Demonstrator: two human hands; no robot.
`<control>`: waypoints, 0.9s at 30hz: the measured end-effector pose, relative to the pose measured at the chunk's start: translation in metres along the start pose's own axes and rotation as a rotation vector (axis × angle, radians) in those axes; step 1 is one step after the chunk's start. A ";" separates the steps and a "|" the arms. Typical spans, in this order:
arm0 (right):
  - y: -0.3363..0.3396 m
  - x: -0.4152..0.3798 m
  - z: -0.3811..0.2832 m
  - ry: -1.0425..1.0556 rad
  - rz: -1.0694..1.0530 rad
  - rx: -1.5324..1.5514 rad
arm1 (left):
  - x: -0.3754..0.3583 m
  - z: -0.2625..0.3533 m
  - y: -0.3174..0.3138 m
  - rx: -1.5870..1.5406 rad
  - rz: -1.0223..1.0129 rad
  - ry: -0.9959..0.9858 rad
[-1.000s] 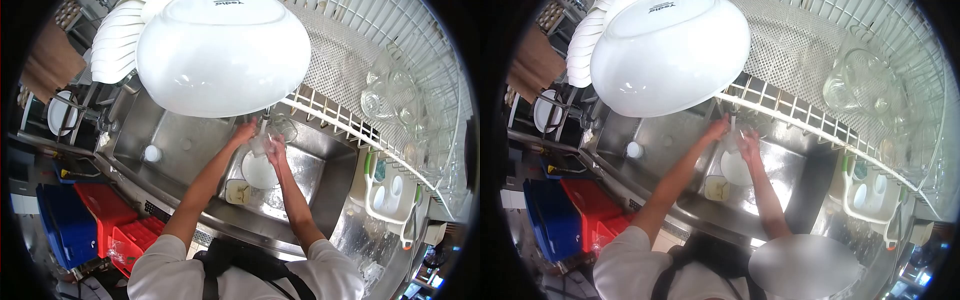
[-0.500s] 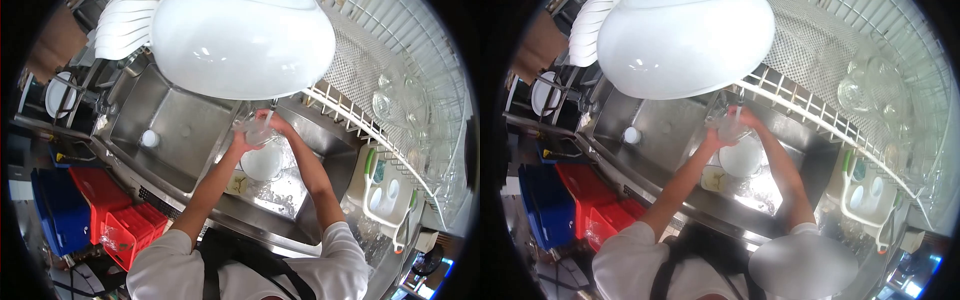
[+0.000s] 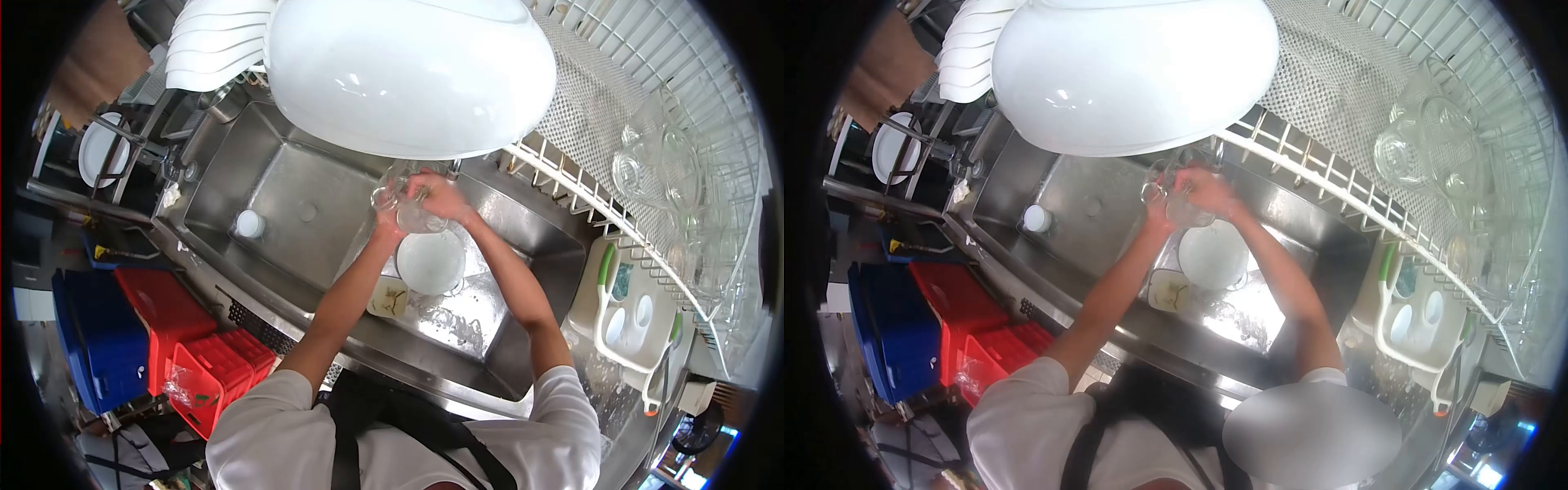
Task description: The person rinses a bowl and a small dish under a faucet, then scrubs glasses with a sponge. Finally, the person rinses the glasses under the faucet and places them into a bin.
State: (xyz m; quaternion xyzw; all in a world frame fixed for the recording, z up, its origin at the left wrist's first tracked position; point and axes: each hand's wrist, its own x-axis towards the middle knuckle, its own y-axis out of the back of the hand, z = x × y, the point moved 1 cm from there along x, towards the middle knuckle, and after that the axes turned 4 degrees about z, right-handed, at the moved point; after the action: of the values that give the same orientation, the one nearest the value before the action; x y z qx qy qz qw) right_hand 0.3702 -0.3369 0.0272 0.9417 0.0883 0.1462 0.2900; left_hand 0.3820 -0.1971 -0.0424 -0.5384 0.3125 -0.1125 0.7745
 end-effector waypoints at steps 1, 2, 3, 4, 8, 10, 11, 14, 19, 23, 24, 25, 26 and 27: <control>0.000 -0.003 -0.010 -0.009 -0.034 -0.016 | -0.006 -0.003 -0.004 -0.049 -0.027 0.037; 0.002 -0.008 -0.019 -0.013 -0.031 -0.022 | -0.014 -0.009 -0.008 -0.050 -0.031 0.044; 0.005 -0.013 -0.033 -0.059 -0.035 -0.100 | -0.021 -0.016 -0.007 -0.074 -0.071 -0.021; 0.008 -0.018 -0.041 -0.103 -0.039 -0.178 | -0.023 -0.020 -0.006 -0.098 -0.111 -0.088; 0.014 -0.033 -0.021 -0.105 0.025 -0.113 | -0.009 -0.013 0.004 0.016 0.041 0.031; 0.011 -0.040 0.025 -0.372 0.023 0.566 | 0.007 -0.001 0.003 0.208 -0.144 0.263; 0.011 -0.043 0.028 -0.368 0.021 0.572 | 0.014 0.001 0.003 0.212 -0.140 0.259; 0.004 -0.055 0.045 -0.568 0.112 0.972 | 0.016 0.005 -0.011 0.446 0.214 0.333; -0.031 -0.086 0.068 -0.510 0.308 0.976 | 0.016 -0.006 -0.039 1.126 0.440 0.433; -0.048 -0.109 0.082 -0.712 0.422 1.250 | 0.091 -0.035 0.064 0.874 0.227 0.121; -0.054 -0.109 0.093 -0.679 0.391 1.270 | 0.087 -0.033 0.058 0.900 0.301 0.097; -0.053 -0.107 0.093 -0.677 0.385 1.271 | 0.083 -0.031 0.052 0.923 0.375 0.075; -0.052 -0.102 0.090 -0.618 0.372 1.316 | 0.056 -0.023 0.018 0.914 0.363 0.122; -0.049 -0.097 0.086 -0.557 0.359 1.361 | 0.034 -0.016 -0.009 0.905 0.349 0.170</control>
State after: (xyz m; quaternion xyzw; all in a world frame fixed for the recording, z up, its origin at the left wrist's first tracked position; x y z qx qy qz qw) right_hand 0.3024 -0.3662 -0.0902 0.9150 -0.0720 -0.1388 -0.3720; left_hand 0.4001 -0.2297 -0.0503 -0.0762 0.3798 -0.1490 0.9098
